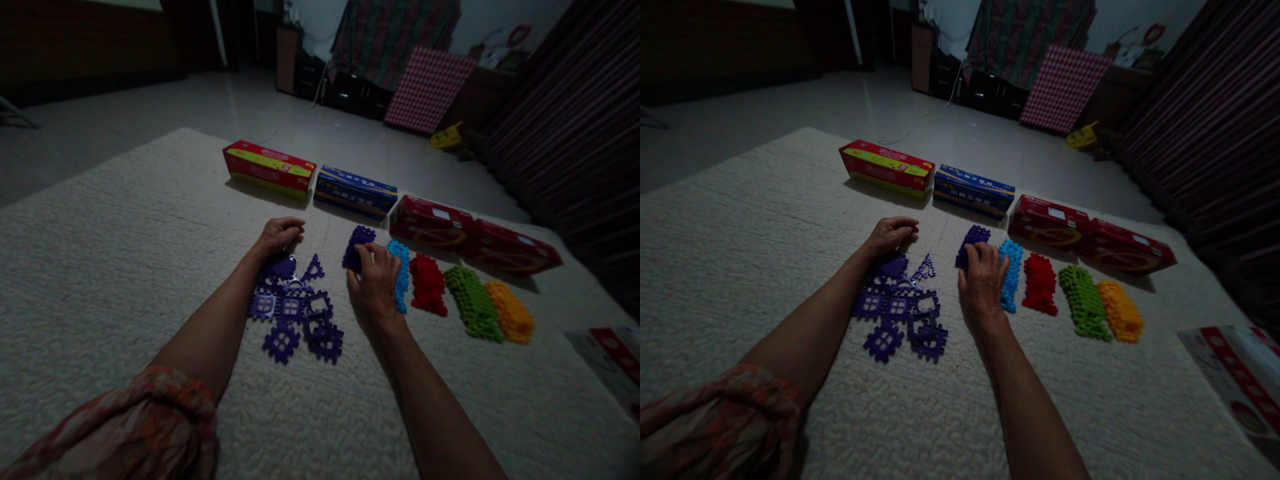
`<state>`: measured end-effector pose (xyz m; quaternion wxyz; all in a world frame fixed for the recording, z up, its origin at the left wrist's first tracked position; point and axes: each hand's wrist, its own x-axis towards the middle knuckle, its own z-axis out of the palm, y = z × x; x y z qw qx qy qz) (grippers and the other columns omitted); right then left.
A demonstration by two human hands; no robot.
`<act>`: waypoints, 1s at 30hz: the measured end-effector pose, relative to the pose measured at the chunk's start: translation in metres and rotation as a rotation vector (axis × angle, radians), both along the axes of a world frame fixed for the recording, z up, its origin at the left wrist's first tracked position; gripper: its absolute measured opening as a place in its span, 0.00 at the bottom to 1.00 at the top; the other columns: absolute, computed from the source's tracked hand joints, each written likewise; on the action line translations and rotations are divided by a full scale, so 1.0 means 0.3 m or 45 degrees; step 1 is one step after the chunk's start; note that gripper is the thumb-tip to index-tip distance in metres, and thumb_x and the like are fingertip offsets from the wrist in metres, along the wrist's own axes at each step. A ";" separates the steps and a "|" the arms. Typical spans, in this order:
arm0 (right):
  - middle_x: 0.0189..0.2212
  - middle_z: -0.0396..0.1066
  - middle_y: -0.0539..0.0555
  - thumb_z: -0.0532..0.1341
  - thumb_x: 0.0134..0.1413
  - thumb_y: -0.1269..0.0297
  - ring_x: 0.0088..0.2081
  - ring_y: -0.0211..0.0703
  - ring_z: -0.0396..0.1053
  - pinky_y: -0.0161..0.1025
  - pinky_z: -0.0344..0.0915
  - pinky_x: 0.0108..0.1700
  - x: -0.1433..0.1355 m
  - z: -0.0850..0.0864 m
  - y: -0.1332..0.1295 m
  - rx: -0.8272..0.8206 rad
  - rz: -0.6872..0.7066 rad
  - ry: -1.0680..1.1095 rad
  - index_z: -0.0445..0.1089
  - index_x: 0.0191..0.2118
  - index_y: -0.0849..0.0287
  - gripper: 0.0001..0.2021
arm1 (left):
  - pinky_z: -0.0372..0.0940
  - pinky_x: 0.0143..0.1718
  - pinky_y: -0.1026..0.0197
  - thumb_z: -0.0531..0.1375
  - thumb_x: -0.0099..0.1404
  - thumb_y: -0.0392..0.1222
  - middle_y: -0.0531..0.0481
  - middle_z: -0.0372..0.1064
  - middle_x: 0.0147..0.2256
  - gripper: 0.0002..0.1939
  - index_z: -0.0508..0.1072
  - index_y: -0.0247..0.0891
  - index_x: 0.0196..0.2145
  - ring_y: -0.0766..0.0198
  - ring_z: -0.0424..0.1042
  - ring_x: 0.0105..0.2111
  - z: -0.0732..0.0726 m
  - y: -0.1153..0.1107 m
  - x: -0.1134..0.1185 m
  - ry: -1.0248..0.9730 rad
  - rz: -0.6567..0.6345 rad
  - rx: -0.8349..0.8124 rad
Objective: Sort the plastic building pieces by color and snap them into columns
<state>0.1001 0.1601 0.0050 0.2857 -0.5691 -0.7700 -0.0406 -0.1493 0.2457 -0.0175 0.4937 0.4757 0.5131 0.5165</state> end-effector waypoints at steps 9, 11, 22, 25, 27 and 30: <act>0.46 0.72 0.61 0.57 0.59 0.69 0.50 0.54 0.67 0.51 0.59 0.54 -0.070 -0.004 -0.042 -0.077 0.337 0.055 0.72 0.48 0.59 0.12 | 0.68 0.29 0.66 0.59 0.54 0.28 0.45 0.76 0.32 0.14 0.76 0.31 0.39 0.68 0.74 0.28 0.024 0.016 -0.014 -0.360 0.215 -0.059; 0.45 0.72 0.60 0.57 0.60 0.69 0.49 0.53 0.68 0.50 0.60 0.54 -0.092 -0.010 -0.047 -0.133 0.392 0.089 0.72 0.47 0.58 0.11 | 0.66 0.27 0.67 0.58 0.53 0.28 0.46 0.76 0.33 0.15 0.76 0.32 0.40 0.68 0.74 0.29 0.017 0.030 -0.023 -0.414 0.334 -0.042; 0.50 0.71 0.65 0.62 0.61 0.55 0.52 0.59 0.66 0.55 0.58 0.56 -0.338 0.075 0.045 -0.437 0.405 -0.208 0.73 0.49 0.61 0.17 | 0.63 0.28 0.69 0.57 0.51 0.29 0.50 0.74 0.32 0.16 0.73 0.36 0.38 0.70 0.74 0.30 0.005 0.063 -0.058 -0.509 0.592 -0.032; 0.49 0.70 0.68 0.63 0.60 0.52 0.52 0.61 0.65 0.59 0.56 0.56 -0.379 0.097 0.058 -0.507 0.362 -0.325 0.75 0.45 0.63 0.18 | 0.63 0.29 0.68 0.58 0.51 0.31 0.50 0.74 0.32 0.15 0.73 0.36 0.38 0.69 0.74 0.30 0.004 0.063 -0.055 -0.453 0.570 -0.027; 0.48 0.71 0.68 0.65 0.57 0.51 0.52 0.61 0.66 0.58 0.57 0.56 -0.389 0.101 0.065 -0.562 0.345 -0.323 0.75 0.42 0.62 0.17 | 0.63 0.28 0.68 0.58 0.51 0.31 0.50 0.74 0.32 0.15 0.73 0.36 0.38 0.69 0.74 0.30 0.005 0.063 -0.052 -0.435 0.562 -0.031; 0.46 0.73 0.64 0.68 0.53 0.54 0.50 0.59 0.68 0.55 0.60 0.54 -0.392 0.096 0.080 -0.634 0.301 -0.186 0.74 0.42 0.61 0.16 | 0.62 0.27 0.68 0.57 0.50 0.30 0.50 0.74 0.32 0.16 0.73 0.36 0.38 0.69 0.73 0.29 0.011 0.059 -0.046 -0.465 0.566 -0.038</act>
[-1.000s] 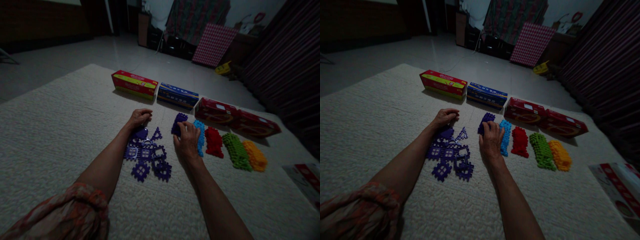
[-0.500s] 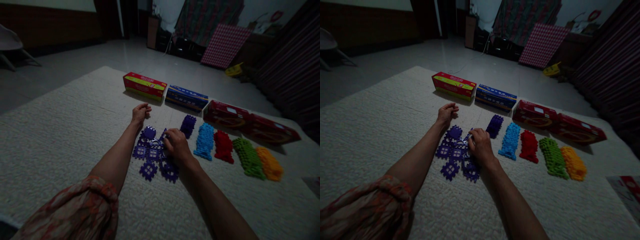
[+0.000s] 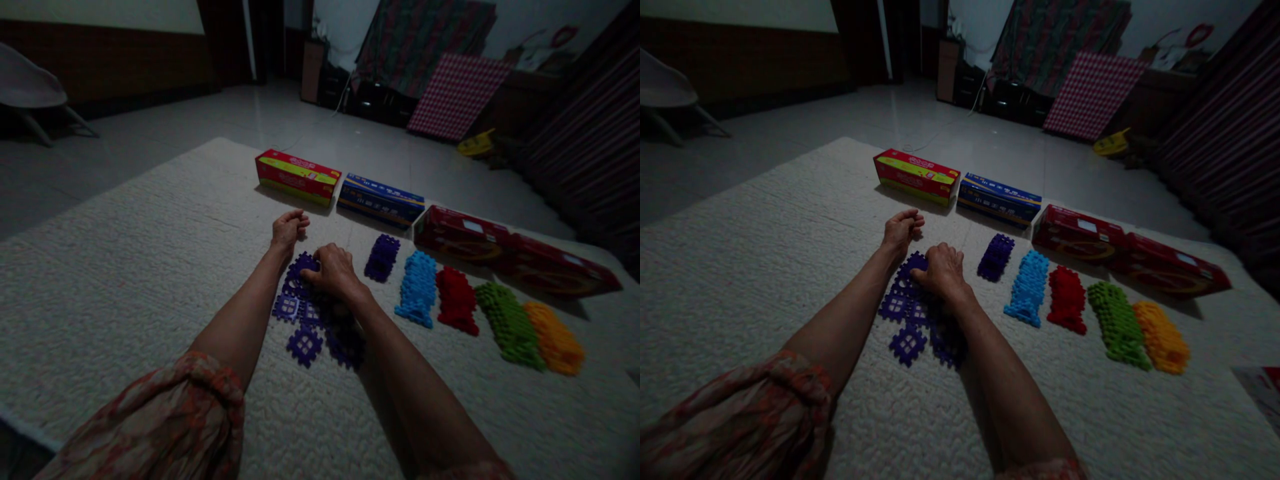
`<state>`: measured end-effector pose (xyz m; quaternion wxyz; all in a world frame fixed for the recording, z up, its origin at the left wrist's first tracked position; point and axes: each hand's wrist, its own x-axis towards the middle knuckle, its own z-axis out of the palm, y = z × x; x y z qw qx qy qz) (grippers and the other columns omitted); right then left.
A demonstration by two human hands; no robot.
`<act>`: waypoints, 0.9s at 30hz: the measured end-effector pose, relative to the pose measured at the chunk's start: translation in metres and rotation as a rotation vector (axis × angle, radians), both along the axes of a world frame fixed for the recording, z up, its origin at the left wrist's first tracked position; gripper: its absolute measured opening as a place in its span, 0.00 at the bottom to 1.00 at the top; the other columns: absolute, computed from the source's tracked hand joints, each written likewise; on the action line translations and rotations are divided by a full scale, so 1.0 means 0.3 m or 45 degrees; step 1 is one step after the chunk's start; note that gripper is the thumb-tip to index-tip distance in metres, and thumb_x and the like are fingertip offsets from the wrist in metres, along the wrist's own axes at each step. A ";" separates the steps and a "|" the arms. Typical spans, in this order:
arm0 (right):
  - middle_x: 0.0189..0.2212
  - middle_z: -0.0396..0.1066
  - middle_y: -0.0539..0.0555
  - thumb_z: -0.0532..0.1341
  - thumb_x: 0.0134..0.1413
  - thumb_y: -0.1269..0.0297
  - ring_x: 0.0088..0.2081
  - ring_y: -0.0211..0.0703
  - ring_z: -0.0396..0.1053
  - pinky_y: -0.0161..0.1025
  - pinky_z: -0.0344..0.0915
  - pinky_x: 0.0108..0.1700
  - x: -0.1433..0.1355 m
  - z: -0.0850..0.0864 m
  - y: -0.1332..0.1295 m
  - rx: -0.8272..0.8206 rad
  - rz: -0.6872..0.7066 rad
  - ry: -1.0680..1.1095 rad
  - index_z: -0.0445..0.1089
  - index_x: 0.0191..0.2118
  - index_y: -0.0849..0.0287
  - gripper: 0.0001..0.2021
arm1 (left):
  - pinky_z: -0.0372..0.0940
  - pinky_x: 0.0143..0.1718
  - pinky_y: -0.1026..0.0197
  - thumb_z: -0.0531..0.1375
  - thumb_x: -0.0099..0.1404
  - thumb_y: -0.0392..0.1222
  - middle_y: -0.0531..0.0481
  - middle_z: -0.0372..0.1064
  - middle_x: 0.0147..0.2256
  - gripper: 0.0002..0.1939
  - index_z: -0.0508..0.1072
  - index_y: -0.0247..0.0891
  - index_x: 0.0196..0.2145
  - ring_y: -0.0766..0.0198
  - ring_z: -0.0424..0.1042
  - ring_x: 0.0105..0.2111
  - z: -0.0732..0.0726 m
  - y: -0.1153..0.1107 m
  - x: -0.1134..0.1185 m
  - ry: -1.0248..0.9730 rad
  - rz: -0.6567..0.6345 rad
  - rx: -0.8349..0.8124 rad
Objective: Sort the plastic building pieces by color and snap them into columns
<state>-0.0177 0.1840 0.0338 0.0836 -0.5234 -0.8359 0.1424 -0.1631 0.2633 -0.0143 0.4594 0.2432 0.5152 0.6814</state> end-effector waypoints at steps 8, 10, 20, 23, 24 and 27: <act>0.34 0.77 0.50 0.64 0.50 0.62 0.38 0.44 0.74 0.43 0.68 0.46 0.107 0.003 -0.005 -0.006 -0.052 0.751 0.72 0.36 0.55 0.07 | 0.62 0.24 0.69 0.57 0.50 0.30 0.50 0.73 0.31 0.16 0.73 0.35 0.39 0.70 0.70 0.26 0.010 -0.017 0.017 0.008 -0.043 0.015; 0.34 0.77 0.52 0.64 0.50 0.60 0.38 0.45 0.74 0.43 0.69 0.46 0.181 0.009 -0.036 0.084 -0.045 0.828 0.71 0.36 0.56 0.08 | 0.63 0.25 0.68 0.57 0.50 0.31 0.50 0.73 0.32 0.17 0.74 0.35 0.39 0.70 0.70 0.26 0.003 -0.020 0.026 0.026 -0.064 0.033; 0.31 0.71 0.50 0.63 0.51 0.60 0.32 0.44 0.69 0.41 0.66 0.36 0.375 -0.085 -0.167 -0.033 -0.059 0.848 0.69 0.36 0.55 0.07 | 0.65 0.26 0.67 0.57 0.52 0.32 0.51 0.72 0.26 0.12 0.79 0.35 0.33 0.69 0.70 0.23 -0.039 -0.023 0.057 0.531 -0.268 0.142; 0.34 0.70 0.52 0.62 0.52 0.66 0.37 0.45 0.69 0.42 0.66 0.41 0.370 -0.080 -0.177 0.123 0.034 0.756 0.69 0.34 0.56 0.02 | 0.66 0.27 0.66 0.57 0.52 0.32 0.51 0.73 0.26 0.13 0.79 0.35 0.34 0.69 0.70 0.23 -0.044 -0.018 0.049 0.562 -0.270 0.160; 0.35 0.70 0.52 0.62 0.52 0.67 0.38 0.45 0.69 0.42 0.66 0.43 0.373 -0.073 -0.179 0.122 0.102 0.712 0.68 0.34 0.56 0.03 | 0.66 0.27 0.66 0.57 0.53 0.32 0.51 0.73 0.27 0.13 0.79 0.35 0.35 0.69 0.70 0.23 -0.045 -0.017 0.048 0.570 -0.275 0.159; 0.39 0.69 0.53 0.65 0.51 0.67 0.42 0.46 0.68 0.44 0.66 0.46 0.396 -0.047 -0.181 0.037 0.319 0.578 0.68 0.39 0.56 0.09 | 0.66 0.28 0.66 0.56 0.54 0.32 0.50 0.74 0.28 0.14 0.79 0.34 0.36 0.69 0.71 0.24 -0.051 -0.015 0.046 0.583 -0.279 0.143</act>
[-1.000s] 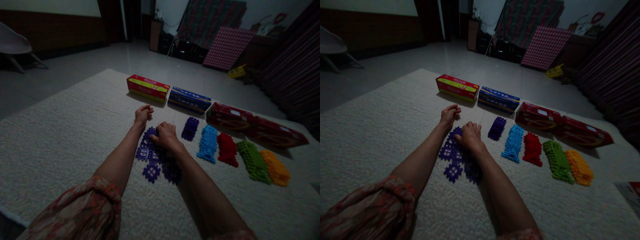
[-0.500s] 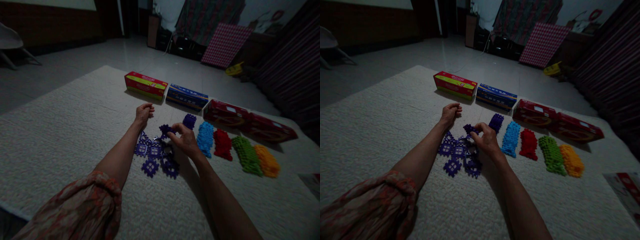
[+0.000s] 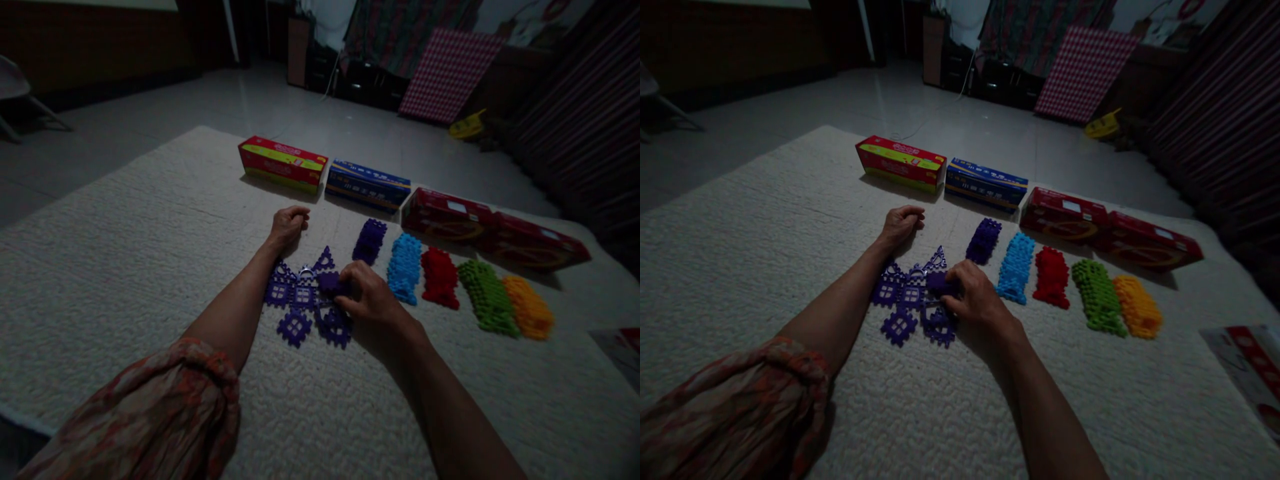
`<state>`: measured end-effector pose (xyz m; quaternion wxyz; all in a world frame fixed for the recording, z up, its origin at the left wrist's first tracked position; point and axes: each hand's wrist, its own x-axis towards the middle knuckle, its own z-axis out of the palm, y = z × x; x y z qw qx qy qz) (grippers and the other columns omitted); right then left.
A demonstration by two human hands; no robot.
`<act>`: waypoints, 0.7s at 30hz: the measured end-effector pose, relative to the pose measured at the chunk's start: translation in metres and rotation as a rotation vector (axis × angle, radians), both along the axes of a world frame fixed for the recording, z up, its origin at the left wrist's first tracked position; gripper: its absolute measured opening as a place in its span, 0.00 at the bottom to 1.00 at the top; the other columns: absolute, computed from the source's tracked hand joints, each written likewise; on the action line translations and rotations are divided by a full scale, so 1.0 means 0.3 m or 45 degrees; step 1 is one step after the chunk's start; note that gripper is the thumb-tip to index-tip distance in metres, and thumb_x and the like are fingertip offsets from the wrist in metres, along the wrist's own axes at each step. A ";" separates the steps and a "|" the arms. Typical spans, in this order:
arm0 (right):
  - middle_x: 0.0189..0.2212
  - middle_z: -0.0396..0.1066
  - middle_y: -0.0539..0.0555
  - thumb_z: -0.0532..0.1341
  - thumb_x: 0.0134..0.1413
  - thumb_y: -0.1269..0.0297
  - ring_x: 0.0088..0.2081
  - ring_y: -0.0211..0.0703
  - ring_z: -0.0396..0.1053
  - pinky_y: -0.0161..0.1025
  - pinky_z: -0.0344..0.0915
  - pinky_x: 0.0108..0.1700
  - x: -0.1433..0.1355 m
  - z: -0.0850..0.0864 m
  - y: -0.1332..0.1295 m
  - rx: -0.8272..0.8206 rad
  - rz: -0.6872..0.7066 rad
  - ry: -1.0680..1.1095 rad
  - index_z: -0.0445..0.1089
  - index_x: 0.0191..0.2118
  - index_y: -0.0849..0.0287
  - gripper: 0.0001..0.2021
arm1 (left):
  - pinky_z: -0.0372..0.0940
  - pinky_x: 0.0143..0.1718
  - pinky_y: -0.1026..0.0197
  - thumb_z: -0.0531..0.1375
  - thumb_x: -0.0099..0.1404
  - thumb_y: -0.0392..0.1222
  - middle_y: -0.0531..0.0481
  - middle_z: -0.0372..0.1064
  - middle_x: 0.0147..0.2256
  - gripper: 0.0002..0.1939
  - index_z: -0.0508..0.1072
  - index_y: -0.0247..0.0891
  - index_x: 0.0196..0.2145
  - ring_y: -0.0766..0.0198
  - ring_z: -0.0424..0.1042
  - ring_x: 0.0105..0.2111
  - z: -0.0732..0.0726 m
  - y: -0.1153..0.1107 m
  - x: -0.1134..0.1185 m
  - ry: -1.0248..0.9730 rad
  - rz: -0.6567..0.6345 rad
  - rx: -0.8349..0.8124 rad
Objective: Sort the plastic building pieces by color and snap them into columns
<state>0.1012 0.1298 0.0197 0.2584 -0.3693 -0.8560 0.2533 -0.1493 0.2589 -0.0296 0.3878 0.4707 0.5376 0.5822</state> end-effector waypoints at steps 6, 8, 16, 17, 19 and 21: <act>0.53 0.68 0.59 0.65 0.53 0.65 0.55 0.50 0.66 0.51 0.64 0.57 0.012 0.019 -0.003 -0.016 0.098 -0.077 0.66 0.50 0.55 0.17 | 0.66 0.27 0.65 0.56 0.55 0.31 0.49 0.73 0.29 0.14 0.79 0.33 0.36 0.69 0.71 0.24 -0.007 0.001 0.001 0.000 -0.004 0.022; 0.58 0.66 0.61 0.63 0.54 0.67 0.60 0.53 0.63 0.55 0.60 0.61 -0.004 0.014 -0.004 0.020 0.121 -0.092 0.66 0.51 0.55 0.18 | 0.65 0.26 0.66 0.56 0.55 0.31 0.50 0.73 0.28 0.13 0.79 0.34 0.36 0.70 0.71 0.23 -0.004 0.001 0.002 0.000 -0.005 0.027; 0.52 0.74 0.60 0.64 0.52 0.69 0.54 0.55 0.69 0.57 0.62 0.57 -0.035 0.003 0.003 0.194 0.124 -0.135 0.69 0.48 0.56 0.16 | 0.66 0.26 0.67 0.56 0.53 0.31 0.51 0.73 0.26 0.13 0.78 0.33 0.34 0.69 0.72 0.23 0.013 -0.005 0.007 -0.019 0.011 0.007; 0.52 0.74 0.60 0.64 0.52 0.69 0.54 0.55 0.69 0.56 0.63 0.57 -0.034 0.002 0.003 0.223 0.107 -0.110 0.69 0.48 0.57 0.16 | 0.65 0.26 0.67 0.56 0.53 0.32 0.51 0.73 0.26 0.13 0.78 0.33 0.34 0.69 0.72 0.23 0.013 -0.006 0.007 -0.021 0.011 0.010; 0.53 0.74 0.62 0.64 0.54 0.68 0.54 0.55 0.70 0.55 0.65 0.56 -0.027 0.000 0.007 0.284 0.053 -0.058 0.69 0.49 0.58 0.16 | 0.65 0.25 0.67 0.57 0.52 0.32 0.51 0.73 0.26 0.13 0.78 0.33 0.34 0.70 0.71 0.22 0.011 -0.006 0.008 -0.037 0.016 0.019; 0.53 0.73 0.63 0.62 0.56 0.67 0.55 0.55 0.70 0.53 0.66 0.55 -0.012 -0.003 0.019 0.355 -0.021 -0.029 0.68 0.51 0.59 0.16 | 0.65 0.24 0.67 0.57 0.52 0.32 0.51 0.72 0.25 0.13 0.78 0.33 0.33 0.70 0.71 0.21 0.007 -0.005 0.007 -0.060 0.015 0.023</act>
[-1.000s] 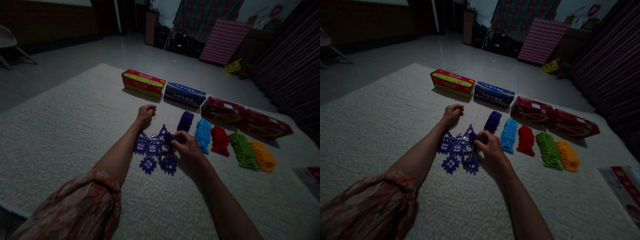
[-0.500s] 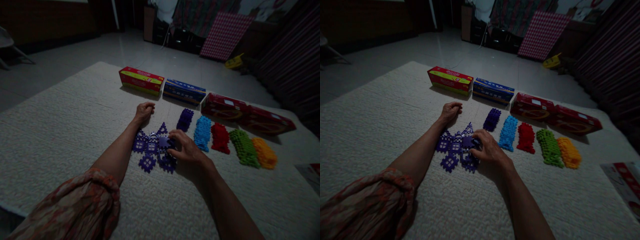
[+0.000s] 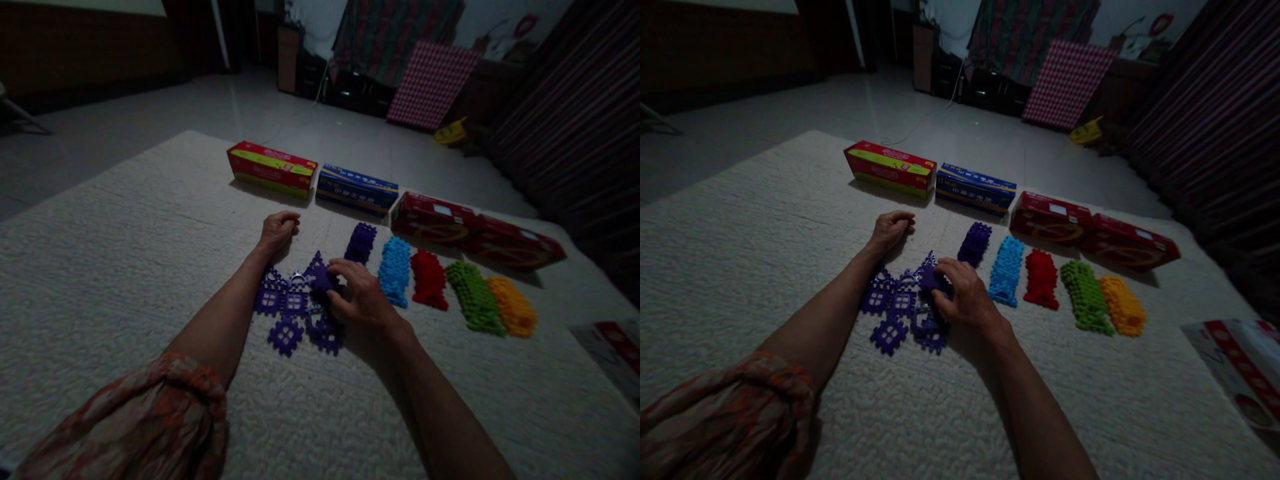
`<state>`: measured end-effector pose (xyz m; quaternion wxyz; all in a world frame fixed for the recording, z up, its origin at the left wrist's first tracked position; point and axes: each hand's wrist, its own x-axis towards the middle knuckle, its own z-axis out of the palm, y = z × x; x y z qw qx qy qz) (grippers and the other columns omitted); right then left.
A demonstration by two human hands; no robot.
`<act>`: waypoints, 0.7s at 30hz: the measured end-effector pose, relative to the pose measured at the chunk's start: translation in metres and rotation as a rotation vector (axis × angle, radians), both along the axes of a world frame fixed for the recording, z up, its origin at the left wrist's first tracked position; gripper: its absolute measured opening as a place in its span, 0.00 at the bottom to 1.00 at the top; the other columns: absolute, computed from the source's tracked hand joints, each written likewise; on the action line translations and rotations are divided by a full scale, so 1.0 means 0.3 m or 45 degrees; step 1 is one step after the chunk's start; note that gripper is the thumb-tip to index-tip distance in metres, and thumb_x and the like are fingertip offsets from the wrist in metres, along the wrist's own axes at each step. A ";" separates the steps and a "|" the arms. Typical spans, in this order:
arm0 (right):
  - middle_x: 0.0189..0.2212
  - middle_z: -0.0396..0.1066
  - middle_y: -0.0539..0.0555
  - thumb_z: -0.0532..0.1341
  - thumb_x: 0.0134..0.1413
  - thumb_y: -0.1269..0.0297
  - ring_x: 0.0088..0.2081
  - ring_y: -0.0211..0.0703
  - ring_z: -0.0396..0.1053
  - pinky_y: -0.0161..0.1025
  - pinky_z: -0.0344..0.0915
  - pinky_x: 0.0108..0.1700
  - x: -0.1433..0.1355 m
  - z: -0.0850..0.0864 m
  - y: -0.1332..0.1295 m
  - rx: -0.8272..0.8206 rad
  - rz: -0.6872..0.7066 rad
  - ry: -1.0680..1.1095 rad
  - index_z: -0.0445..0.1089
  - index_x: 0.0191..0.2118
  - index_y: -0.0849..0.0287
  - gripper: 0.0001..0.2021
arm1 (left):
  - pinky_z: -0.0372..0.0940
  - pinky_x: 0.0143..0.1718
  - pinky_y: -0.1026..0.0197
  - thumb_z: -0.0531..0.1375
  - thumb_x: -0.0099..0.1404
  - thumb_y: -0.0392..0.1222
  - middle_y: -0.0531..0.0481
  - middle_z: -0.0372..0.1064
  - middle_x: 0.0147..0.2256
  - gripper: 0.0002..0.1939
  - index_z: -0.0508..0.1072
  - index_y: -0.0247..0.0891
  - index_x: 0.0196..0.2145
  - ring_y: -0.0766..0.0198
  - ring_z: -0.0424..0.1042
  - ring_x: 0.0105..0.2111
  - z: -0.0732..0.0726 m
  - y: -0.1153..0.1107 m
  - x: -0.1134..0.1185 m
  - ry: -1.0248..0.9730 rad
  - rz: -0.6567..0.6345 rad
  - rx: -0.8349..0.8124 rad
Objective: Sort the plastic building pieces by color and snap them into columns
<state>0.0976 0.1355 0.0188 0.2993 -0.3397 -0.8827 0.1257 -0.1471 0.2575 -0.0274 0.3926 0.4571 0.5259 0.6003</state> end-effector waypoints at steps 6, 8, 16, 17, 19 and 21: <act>0.57 0.71 0.64 0.62 0.59 0.64 0.58 0.60 0.67 0.58 0.60 0.59 0.090 -0.008 0.063 0.270 -0.372 -0.108 0.68 0.54 0.60 0.18 | 0.65 0.25 0.66 0.58 0.53 0.33 0.50 0.73 0.26 0.12 0.79 0.33 0.34 0.69 0.72 0.23 -0.012 0.003 -0.007 -0.001 -0.013 0.007; 0.59 0.71 0.63 0.62 0.59 0.65 0.59 0.61 0.65 0.62 0.56 0.61 0.115 -0.016 0.077 0.303 -0.468 -0.194 0.68 0.56 0.58 0.19 | 0.66 0.25 0.66 0.58 0.53 0.33 0.49 0.74 0.27 0.12 0.79 0.33 0.34 0.69 0.72 0.23 -0.012 0.003 -0.008 0.004 -0.017 0.009; 0.59 0.70 0.61 0.61 0.57 0.67 0.61 0.63 0.60 0.68 0.47 0.63 0.112 -0.050 0.075 0.274 -0.573 -0.306 0.67 0.57 0.57 0.21 | 0.66 0.26 0.66 0.57 0.53 0.31 0.49 0.74 0.26 0.12 0.79 0.33 0.34 0.69 0.71 0.22 -0.004 -0.003 -0.003 0.016 0.001 0.002; 0.59 0.70 0.61 0.61 0.57 0.67 0.62 0.63 0.60 0.68 0.47 0.63 0.107 -0.051 0.074 0.274 -0.584 -0.299 0.67 0.57 0.57 0.21 | 0.66 0.25 0.66 0.57 0.53 0.31 0.49 0.74 0.26 0.12 0.79 0.33 0.34 0.69 0.71 0.22 -0.002 -0.004 -0.003 0.019 0.004 -0.001; 0.59 0.70 0.61 0.61 0.57 0.67 0.62 0.63 0.59 0.69 0.45 0.64 0.099 -0.055 0.074 0.280 -0.611 -0.290 0.67 0.57 0.56 0.21 | 0.65 0.25 0.66 0.58 0.53 0.32 0.49 0.74 0.26 0.12 0.80 0.34 0.33 0.69 0.71 0.22 0.000 -0.006 -0.003 0.032 0.004 -0.003; 0.59 0.70 0.61 0.61 0.57 0.66 0.63 0.64 0.59 0.70 0.44 0.64 0.093 -0.058 0.076 0.292 -0.637 -0.295 0.67 0.57 0.56 0.21 | 0.66 0.25 0.66 0.58 0.53 0.32 0.49 0.74 0.26 0.12 0.80 0.34 0.33 0.69 0.71 0.23 0.000 -0.005 -0.004 0.042 0.002 -0.002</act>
